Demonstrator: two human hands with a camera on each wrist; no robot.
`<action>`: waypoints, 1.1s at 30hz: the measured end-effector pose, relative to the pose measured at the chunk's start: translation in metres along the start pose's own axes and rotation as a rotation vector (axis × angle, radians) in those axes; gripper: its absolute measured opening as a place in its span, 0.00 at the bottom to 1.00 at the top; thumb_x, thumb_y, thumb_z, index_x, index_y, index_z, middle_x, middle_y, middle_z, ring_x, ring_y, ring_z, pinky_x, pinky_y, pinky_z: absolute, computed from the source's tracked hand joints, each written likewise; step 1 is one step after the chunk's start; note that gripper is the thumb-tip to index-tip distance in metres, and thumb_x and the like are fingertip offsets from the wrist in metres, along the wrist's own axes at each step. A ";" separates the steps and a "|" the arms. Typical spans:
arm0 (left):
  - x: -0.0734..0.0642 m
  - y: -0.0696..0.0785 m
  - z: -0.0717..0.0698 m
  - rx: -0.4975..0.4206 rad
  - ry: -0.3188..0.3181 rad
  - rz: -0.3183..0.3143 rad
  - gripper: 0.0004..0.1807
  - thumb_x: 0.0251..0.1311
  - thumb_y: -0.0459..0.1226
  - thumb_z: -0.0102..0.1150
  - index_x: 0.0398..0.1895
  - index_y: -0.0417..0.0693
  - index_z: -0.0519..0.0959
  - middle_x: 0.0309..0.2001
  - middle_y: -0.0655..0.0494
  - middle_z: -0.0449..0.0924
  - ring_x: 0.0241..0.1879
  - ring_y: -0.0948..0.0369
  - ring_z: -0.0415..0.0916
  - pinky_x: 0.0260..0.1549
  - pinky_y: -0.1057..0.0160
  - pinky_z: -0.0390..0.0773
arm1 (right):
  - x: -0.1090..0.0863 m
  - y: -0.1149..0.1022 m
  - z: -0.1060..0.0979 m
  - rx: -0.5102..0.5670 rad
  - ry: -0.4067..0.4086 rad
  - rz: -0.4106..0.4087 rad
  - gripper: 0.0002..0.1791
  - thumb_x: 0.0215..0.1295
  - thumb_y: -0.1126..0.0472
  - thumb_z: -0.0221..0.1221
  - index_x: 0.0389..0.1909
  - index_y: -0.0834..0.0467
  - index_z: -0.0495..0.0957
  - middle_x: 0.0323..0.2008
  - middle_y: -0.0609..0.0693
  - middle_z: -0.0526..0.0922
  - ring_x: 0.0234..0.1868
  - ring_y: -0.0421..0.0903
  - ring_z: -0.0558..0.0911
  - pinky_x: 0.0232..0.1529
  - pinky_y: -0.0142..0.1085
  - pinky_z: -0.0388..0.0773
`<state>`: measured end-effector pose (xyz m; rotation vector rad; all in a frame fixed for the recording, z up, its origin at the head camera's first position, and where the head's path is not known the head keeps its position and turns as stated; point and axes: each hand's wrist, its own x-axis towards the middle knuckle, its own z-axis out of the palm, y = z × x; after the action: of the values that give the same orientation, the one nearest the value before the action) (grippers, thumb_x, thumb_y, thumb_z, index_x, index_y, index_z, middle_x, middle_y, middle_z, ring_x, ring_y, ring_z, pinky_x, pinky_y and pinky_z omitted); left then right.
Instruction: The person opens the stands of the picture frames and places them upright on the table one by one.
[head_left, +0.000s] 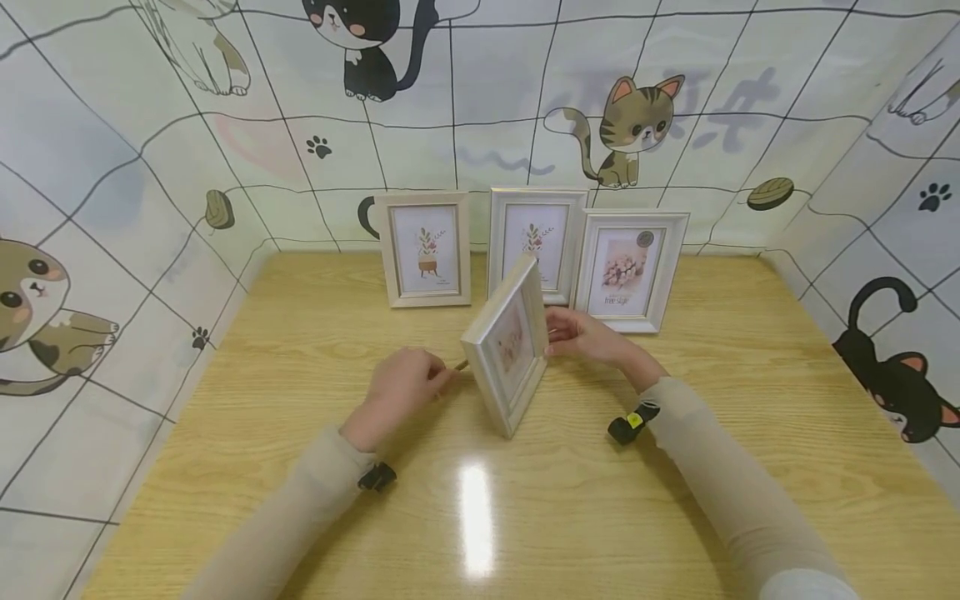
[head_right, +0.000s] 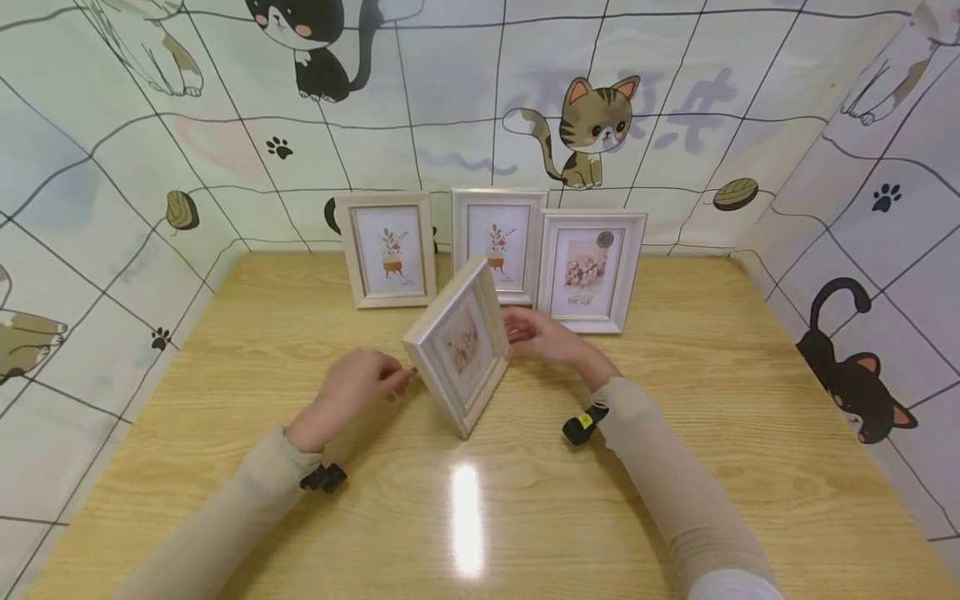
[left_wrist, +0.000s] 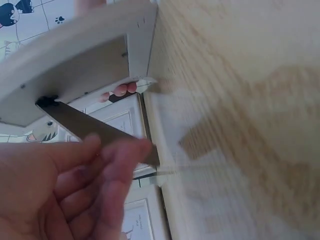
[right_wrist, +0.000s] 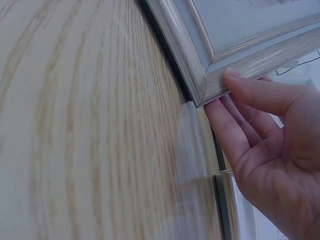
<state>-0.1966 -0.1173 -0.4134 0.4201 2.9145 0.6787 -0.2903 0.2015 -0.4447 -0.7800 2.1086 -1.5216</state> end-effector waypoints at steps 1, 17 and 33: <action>-0.001 0.000 0.000 -0.031 -0.010 -0.010 0.15 0.69 0.47 0.58 0.29 0.52 0.87 0.22 0.62 0.83 0.20 0.65 0.73 0.17 0.68 0.71 | 0.000 0.000 0.000 -0.004 0.009 0.004 0.27 0.61 0.77 0.61 0.61 0.70 0.68 0.57 0.71 0.78 0.51 0.38 0.84 0.57 0.34 0.82; -0.018 0.003 0.021 -0.406 -0.128 0.111 0.19 0.63 0.40 0.65 0.54 0.43 0.81 0.47 0.52 0.88 0.47 0.57 0.85 0.51 0.57 0.84 | -0.004 -0.009 0.003 -0.042 0.076 -0.001 0.27 0.60 0.79 0.61 0.62 0.73 0.68 0.54 0.74 0.79 0.53 0.57 0.84 0.57 0.39 0.83; -0.020 0.010 0.020 -0.379 -0.069 0.059 0.15 0.58 0.49 0.68 0.46 0.55 0.86 0.38 0.60 0.90 0.37 0.65 0.85 0.37 0.65 0.84 | 0.001 -0.020 0.013 -0.028 0.173 0.020 0.27 0.56 0.80 0.62 0.59 0.75 0.69 0.53 0.75 0.78 0.52 0.53 0.83 0.57 0.33 0.82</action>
<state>-0.1712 -0.1064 -0.4262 0.4724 2.6324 1.1690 -0.2787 0.1869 -0.4294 -0.6552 2.2592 -1.6030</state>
